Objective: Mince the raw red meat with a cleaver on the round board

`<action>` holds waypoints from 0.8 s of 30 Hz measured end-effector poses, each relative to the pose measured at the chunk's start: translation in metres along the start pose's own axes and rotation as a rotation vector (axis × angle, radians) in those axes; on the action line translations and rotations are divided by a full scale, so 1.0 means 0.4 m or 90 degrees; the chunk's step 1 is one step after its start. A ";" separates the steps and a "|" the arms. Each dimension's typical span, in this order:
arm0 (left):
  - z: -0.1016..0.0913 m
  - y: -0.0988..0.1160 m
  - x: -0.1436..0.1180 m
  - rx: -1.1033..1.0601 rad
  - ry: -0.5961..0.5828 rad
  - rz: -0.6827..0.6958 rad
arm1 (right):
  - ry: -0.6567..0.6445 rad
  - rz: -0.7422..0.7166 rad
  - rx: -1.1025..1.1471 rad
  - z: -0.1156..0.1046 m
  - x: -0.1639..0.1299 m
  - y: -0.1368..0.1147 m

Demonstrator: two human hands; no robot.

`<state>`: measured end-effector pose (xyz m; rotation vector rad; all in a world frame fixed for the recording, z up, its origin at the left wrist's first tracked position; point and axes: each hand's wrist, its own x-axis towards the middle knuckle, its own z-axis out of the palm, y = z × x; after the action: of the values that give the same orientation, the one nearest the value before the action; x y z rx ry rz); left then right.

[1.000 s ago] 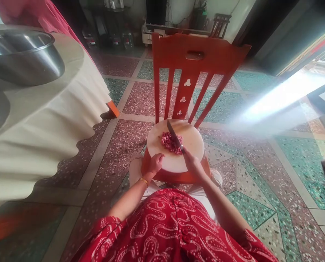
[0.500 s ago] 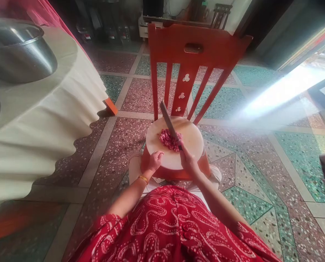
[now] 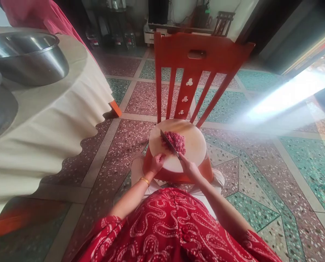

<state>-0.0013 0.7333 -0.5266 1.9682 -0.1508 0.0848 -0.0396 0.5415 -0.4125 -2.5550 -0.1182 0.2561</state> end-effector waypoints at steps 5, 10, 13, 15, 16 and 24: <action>0.001 -0.001 0.001 0.022 0.011 0.022 | 0.063 -0.059 0.029 -0.007 -0.008 -0.009; 0.000 0.005 -0.004 -0.017 0.000 -0.015 | -0.018 0.002 0.009 0.005 -0.006 0.005; -0.001 0.008 -0.005 -0.013 0.009 -0.017 | 0.021 -0.031 0.028 -0.006 -0.011 -0.005; -0.002 0.009 -0.006 -0.012 0.017 -0.013 | 0.043 -0.059 0.036 -0.002 -0.013 -0.011; -0.001 0.008 -0.007 -0.019 0.019 -0.013 | 0.035 -0.062 0.029 0.005 -0.015 -0.010; 0.000 0.016 -0.024 -0.023 0.010 -0.014 | 0.027 -0.046 0.014 0.015 -0.030 0.019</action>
<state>-0.0115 0.7315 -0.5218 1.9319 -0.1199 0.0829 -0.0525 0.5364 -0.4196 -2.5275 -0.1901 0.1751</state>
